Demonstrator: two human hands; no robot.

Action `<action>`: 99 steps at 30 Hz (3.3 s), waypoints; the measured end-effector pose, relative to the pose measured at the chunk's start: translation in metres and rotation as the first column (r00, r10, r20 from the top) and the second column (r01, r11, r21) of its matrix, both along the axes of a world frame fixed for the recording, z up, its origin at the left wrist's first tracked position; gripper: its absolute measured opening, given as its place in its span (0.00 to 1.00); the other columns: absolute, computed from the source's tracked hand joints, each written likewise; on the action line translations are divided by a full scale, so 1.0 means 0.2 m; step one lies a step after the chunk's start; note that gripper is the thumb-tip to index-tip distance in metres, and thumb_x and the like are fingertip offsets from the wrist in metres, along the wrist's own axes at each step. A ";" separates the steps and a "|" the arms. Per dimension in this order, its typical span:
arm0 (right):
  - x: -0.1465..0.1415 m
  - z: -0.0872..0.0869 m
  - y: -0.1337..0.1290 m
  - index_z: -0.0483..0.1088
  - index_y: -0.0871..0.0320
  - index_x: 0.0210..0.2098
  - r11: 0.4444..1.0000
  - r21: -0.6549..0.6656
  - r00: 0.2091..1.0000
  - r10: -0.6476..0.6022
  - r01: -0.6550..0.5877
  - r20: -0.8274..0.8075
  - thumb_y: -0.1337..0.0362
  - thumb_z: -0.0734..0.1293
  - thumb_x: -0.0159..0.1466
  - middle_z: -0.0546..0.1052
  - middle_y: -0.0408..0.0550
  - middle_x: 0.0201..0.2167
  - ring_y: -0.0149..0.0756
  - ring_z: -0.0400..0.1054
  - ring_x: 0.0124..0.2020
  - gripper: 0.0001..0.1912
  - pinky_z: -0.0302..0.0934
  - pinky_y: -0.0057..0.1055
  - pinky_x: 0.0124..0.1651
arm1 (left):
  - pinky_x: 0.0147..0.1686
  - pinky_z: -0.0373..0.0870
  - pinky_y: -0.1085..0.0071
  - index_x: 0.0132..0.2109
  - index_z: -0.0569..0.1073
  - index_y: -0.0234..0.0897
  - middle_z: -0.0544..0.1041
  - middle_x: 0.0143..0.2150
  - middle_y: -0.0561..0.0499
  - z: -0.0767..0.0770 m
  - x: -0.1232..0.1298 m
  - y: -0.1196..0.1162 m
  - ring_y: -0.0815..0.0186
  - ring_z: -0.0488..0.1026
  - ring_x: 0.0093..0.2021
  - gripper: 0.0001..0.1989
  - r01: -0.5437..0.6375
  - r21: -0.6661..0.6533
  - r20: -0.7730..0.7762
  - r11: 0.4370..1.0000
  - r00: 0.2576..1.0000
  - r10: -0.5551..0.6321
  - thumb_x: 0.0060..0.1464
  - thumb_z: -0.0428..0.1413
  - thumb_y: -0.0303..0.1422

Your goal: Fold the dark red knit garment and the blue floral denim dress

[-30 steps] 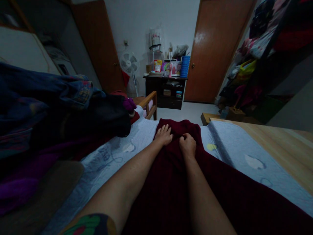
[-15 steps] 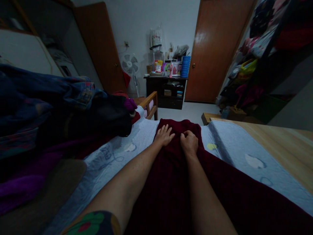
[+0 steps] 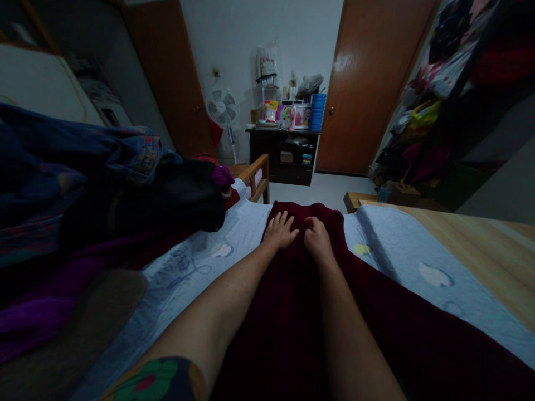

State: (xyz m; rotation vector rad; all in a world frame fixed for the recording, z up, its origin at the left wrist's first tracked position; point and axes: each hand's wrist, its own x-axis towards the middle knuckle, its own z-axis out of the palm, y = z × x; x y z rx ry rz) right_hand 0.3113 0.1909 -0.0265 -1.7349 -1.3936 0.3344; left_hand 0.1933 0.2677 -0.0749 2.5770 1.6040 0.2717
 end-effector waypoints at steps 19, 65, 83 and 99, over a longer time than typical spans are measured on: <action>-0.05 -0.05 0.03 0.57 0.66 0.63 0.988 -0.136 0.998 0.066 -0.069 -0.022 0.74 0.52 0.60 0.68 0.56 0.60 0.33 0.63 0.59 0.31 0.56 0.29 0.61 | 0.67 0.43 0.53 0.69 0.54 0.41 0.45 0.73 0.47 -0.01 -0.01 0.00 0.53 0.40 0.72 0.33 0.002 0.001 0.057 1.000 0.998 -0.002 0.61 0.43 0.49; -0.10 -0.09 -0.04 0.54 0.61 0.67 0.849 -0.528 0.916 0.235 -0.031 0.325 0.60 0.56 0.62 0.49 0.51 0.71 0.51 0.39 0.70 0.34 0.38 0.46 0.68 | 0.38 0.66 0.70 0.30 0.76 0.37 0.76 0.32 0.51 0.02 -0.72 -0.12 0.62 0.71 0.38 0.07 -0.012 -0.325 0.401 0.946 0.904 0.149 0.37 0.59 0.30; -0.11 -0.08 -0.04 0.55 0.62 0.67 0.850 -0.526 0.923 0.228 -0.032 0.312 0.61 0.57 0.61 0.49 0.52 0.71 0.51 0.39 0.70 0.35 0.38 0.45 0.68 | 0.47 0.65 0.51 0.50 0.71 0.30 0.75 0.48 0.31 0.16 -0.52 0.12 0.43 0.71 0.53 0.17 -0.502 -0.099 0.200 0.859 0.836 0.512 0.55 0.50 0.31; -0.11 -0.08 -0.04 0.51 0.61 0.68 0.839 -0.544 0.923 0.227 -0.022 0.312 0.60 0.57 0.62 0.47 0.50 0.71 0.49 0.37 0.71 0.36 0.36 0.44 0.69 | 0.68 0.41 0.54 0.70 0.49 0.33 0.43 0.73 0.44 0.05 0.03 0.18 0.57 0.39 0.72 0.34 -0.027 -0.071 -0.004 0.997 1.000 0.027 0.64 0.39 0.47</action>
